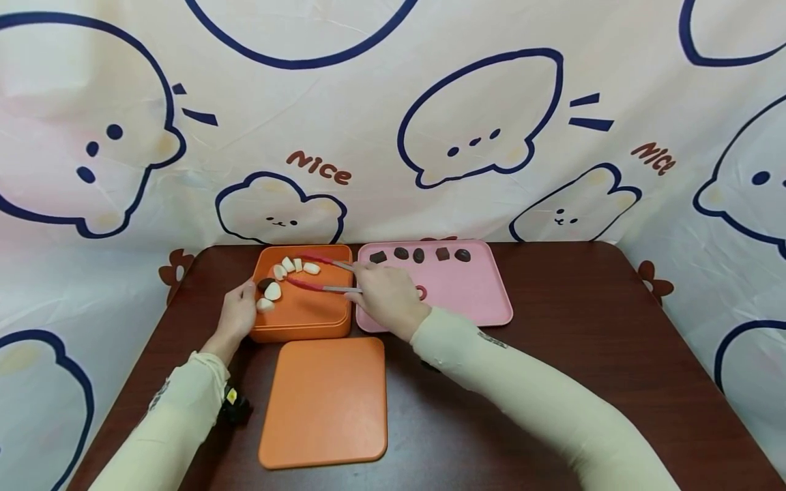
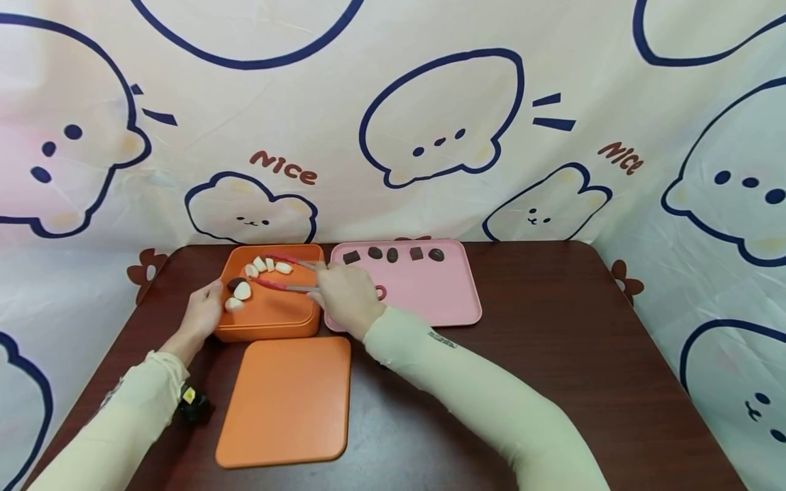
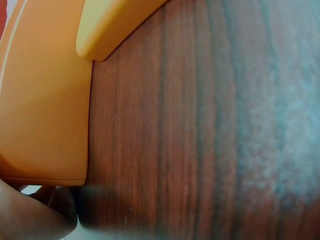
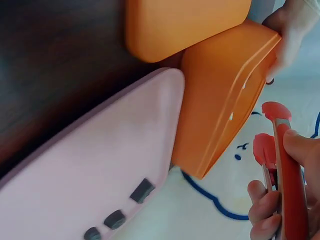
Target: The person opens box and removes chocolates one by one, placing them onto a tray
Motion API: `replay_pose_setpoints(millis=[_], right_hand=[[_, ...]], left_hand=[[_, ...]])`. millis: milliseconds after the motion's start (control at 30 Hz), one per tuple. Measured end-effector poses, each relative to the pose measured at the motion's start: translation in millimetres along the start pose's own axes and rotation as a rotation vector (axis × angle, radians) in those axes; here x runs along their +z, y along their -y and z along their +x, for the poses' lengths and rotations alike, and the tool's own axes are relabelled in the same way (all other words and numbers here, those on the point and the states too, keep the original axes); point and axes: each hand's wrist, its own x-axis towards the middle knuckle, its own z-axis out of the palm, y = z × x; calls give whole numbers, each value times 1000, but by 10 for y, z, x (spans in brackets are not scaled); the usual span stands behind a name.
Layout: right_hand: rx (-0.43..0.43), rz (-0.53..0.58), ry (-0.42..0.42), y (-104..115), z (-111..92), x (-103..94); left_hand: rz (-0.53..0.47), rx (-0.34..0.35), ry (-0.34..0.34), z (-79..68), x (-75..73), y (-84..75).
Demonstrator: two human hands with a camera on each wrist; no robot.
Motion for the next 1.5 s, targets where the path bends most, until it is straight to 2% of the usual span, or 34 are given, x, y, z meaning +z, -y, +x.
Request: replay_pose_setpoints(millis=[100,200,400,600,800,967,1233,1333,1500], right_hand=[[-28,-62,28,142,88,-5],[-69,-122,18,266,162,11],[-178,-271,-66,483,278,54],[-186,-373,-177,633,361,109],[-180,-401,-198,739,431,151],[-159,-403,-136,750,475,166],[-93,-383,-47,631,513,113],[-111,-350,-32,641,502,105],[-154,-337,-54,716,475,123]], left_hand=[[-9,-6,-4,8,-9,1],[-12,-12,-15,11,-14,0],[-20,-6,-36,9,-17,-11],[-24,4,-27,14,-8,-24],[-26,5,-30,11,-13,-34],[-25,-6,-28,13,-14,-30],[-13,-36,-8,20,-11,-25],[-10,-31,-10,24,-18,-14],[-10,-15,-29,26,-16,-5]])
